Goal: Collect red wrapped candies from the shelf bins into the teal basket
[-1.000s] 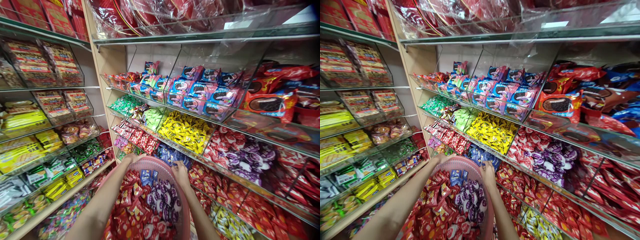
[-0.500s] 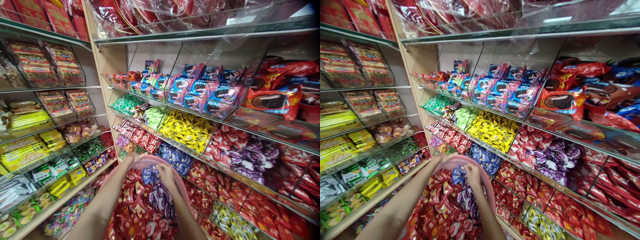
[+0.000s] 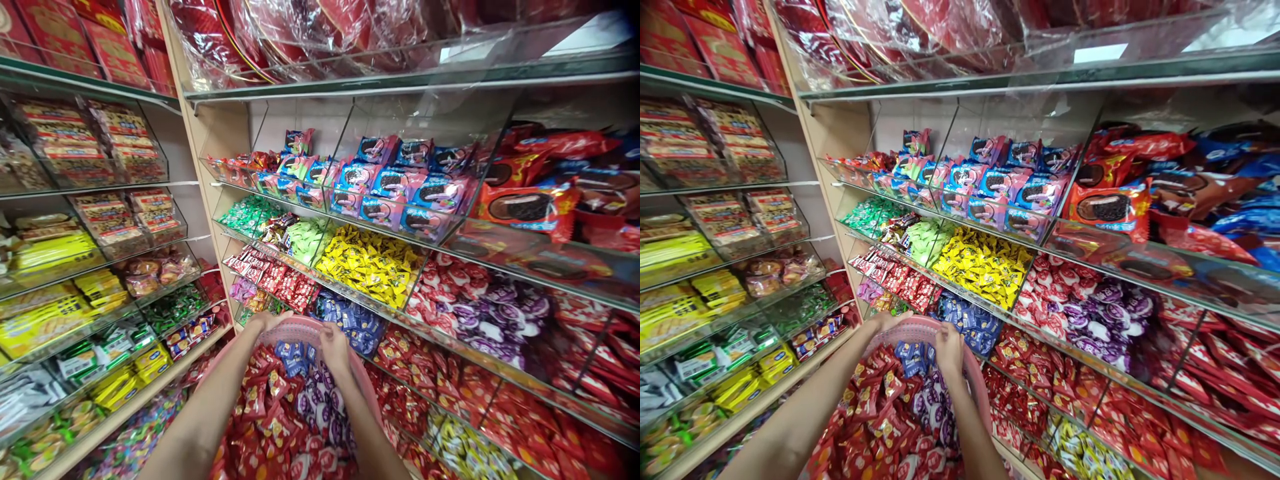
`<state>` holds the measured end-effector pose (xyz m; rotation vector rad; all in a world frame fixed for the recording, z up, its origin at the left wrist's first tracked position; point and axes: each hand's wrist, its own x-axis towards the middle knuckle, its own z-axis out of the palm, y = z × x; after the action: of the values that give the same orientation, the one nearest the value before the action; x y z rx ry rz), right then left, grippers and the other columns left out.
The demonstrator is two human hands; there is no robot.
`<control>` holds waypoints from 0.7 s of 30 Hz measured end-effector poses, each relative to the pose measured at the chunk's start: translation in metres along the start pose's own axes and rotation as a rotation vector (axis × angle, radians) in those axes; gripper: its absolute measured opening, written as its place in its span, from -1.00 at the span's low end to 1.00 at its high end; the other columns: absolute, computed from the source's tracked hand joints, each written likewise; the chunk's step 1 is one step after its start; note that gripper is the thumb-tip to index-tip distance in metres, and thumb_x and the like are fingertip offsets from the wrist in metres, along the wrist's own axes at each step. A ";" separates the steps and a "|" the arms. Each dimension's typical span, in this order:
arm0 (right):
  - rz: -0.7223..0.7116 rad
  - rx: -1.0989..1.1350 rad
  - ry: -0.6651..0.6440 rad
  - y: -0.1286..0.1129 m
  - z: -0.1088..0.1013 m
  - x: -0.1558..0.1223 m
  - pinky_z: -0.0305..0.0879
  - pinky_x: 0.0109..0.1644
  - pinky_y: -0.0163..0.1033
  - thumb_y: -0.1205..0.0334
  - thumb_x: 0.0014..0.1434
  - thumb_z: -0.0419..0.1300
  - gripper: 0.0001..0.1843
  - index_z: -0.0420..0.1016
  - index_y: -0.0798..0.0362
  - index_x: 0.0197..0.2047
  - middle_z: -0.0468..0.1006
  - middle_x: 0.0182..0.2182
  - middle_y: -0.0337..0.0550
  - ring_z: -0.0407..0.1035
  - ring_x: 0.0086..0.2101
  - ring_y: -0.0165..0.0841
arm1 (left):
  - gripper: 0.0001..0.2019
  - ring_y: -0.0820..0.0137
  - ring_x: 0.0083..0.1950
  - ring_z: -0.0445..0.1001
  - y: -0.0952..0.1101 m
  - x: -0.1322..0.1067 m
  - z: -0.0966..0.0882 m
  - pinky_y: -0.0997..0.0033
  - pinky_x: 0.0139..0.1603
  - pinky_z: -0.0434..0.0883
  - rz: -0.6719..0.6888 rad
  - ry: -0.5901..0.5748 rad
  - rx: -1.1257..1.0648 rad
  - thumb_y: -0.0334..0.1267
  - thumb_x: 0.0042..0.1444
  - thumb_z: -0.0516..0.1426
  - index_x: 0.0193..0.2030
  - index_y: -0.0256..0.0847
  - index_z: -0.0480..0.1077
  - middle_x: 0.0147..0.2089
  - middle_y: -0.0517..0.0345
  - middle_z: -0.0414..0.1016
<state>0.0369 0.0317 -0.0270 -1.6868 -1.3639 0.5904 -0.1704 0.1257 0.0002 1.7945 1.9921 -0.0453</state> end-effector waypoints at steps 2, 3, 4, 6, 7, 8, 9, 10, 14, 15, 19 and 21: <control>-0.022 -0.082 0.080 0.001 -0.023 0.010 0.32 -0.11 -0.22 0.25 0.12 -0.04 -0.65 0.42 0.09 -0.06 0.53 -0.16 -0.03 0.45 -0.20 -0.26 | -0.06 -0.04 0.04 0.42 0.000 0.000 0.000 0.18 -0.05 0.38 0.005 -0.016 -0.002 0.49 -0.22 -0.12 -0.02 -0.32 0.47 0.07 -0.27 0.41; -0.025 -0.126 0.115 0.002 -0.032 0.015 0.29 -0.06 -0.19 0.24 0.14 -0.04 -0.63 0.38 0.10 -0.02 0.48 -0.09 0.01 0.41 -0.13 -0.23 | -0.06 -0.05 0.05 0.41 0.000 -0.001 -0.001 0.16 -0.04 0.37 0.004 -0.026 -0.003 0.49 -0.22 -0.11 -0.01 -0.32 0.46 0.08 -0.28 0.40; -0.022 -0.178 0.142 0.003 -0.040 0.018 0.26 -0.04 -0.17 0.23 0.15 -0.05 -0.61 0.34 0.10 0.02 0.43 -0.03 0.06 0.39 -0.09 -0.21 | -0.06 -0.06 0.06 0.40 0.001 -0.001 -0.001 0.14 -0.02 0.36 0.003 -0.031 -0.003 0.49 -0.22 -0.11 0.00 -0.32 0.45 0.09 -0.28 0.39; 0.001 -0.287 0.163 0.004 -0.050 0.023 0.26 -0.07 -0.16 0.22 0.17 -0.04 -0.60 0.28 0.11 0.07 0.36 0.02 0.12 0.38 -0.09 -0.18 | -0.06 -0.08 0.08 0.38 0.002 -0.003 -0.002 0.10 0.00 0.35 -0.002 -0.041 -0.004 0.48 -0.21 -0.11 0.02 -0.33 0.44 0.10 -0.29 0.38; 0.016 -0.337 0.159 0.005 -0.052 0.024 0.26 -0.10 -0.16 0.22 0.17 -0.02 -0.60 0.27 0.11 0.08 0.36 0.01 0.13 0.40 -0.11 -0.17 | -0.06 -0.09 0.08 0.37 0.002 -0.003 -0.003 0.08 0.01 0.34 -0.004 -0.045 -0.006 0.48 -0.20 -0.11 0.02 -0.33 0.44 0.10 -0.29 0.38; 0.028 -0.382 0.150 0.006 -0.053 0.024 0.27 -0.13 -0.16 0.22 0.17 -0.01 -0.60 0.26 0.11 0.08 0.37 -0.01 0.13 0.41 -0.15 -0.17 | -0.06 -0.09 0.09 0.37 0.002 -0.004 -0.004 0.07 0.03 0.33 -0.006 -0.049 -0.007 0.47 -0.20 -0.11 0.03 -0.34 0.44 0.09 -0.29 0.38; 0.037 -0.418 0.141 0.006 -0.052 0.024 0.27 -0.16 -0.16 0.23 0.18 0.01 -0.61 0.26 0.11 0.07 0.38 -0.03 0.12 0.43 -0.18 -0.18 | -0.06 -0.09 0.09 0.36 0.002 -0.004 -0.004 0.07 0.04 0.33 -0.007 -0.054 -0.009 0.47 -0.19 -0.11 0.03 -0.35 0.43 0.10 -0.29 0.38; 0.042 -0.443 0.134 0.007 -0.050 0.023 0.27 -0.18 -0.16 0.22 0.18 0.01 -0.62 0.26 0.10 0.07 0.38 -0.04 0.12 0.44 -0.20 -0.18 | -0.06 -0.08 0.10 0.36 0.002 -0.005 -0.004 0.08 0.04 0.32 -0.006 -0.058 -0.010 0.47 -0.19 -0.11 0.03 -0.35 0.43 0.10 -0.29 0.38; 0.046 -0.510 0.130 0.007 -0.043 0.020 0.27 -0.22 -0.15 0.22 0.21 -0.01 -0.62 0.21 0.08 0.09 0.36 -0.03 0.09 0.45 -0.25 -0.20 | -0.06 -0.02 0.11 0.36 0.002 -0.005 -0.004 0.16 0.07 0.32 -0.002 -0.074 -0.008 0.46 -0.16 -0.13 0.05 -0.37 0.42 0.13 -0.27 0.36; 0.045 -0.519 0.129 0.007 -0.042 0.019 0.27 -0.23 -0.16 0.22 0.21 -0.02 -0.63 0.20 0.06 0.10 0.36 -0.03 0.08 0.46 -0.26 -0.22 | -0.05 -0.02 0.11 0.36 0.002 -0.005 -0.004 0.16 0.07 0.32 -0.005 -0.075 -0.006 0.46 -0.15 -0.14 0.06 -0.38 0.41 0.13 -0.28 0.35; 0.032 -0.537 0.152 0.009 -0.040 0.016 0.27 -0.24 -0.18 0.23 0.23 -0.05 -0.54 0.08 0.03 0.19 0.32 0.00 0.07 0.46 -0.29 -0.25 | -0.01 -0.06 0.13 0.34 0.003 -0.005 -0.004 0.10 0.08 0.30 -0.014 -0.070 0.000 0.47 -0.15 -0.17 0.09 -0.41 0.38 0.14 -0.33 0.33; -0.003 -0.535 0.176 0.012 -0.039 0.015 0.27 -0.25 -0.19 0.23 0.24 -0.07 -0.52 0.05 0.04 0.22 0.32 -0.01 0.07 0.46 -0.30 -0.25 | 0.00 -0.06 0.12 0.35 0.003 -0.005 -0.004 0.11 0.08 0.29 -0.002 -0.067 -0.001 0.48 -0.16 -0.17 0.07 -0.42 0.39 0.13 -0.33 0.34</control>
<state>0.0787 0.0325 -0.0146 -2.0968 -1.4763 0.0635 -0.1685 0.1224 0.0068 1.7669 1.9467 -0.1043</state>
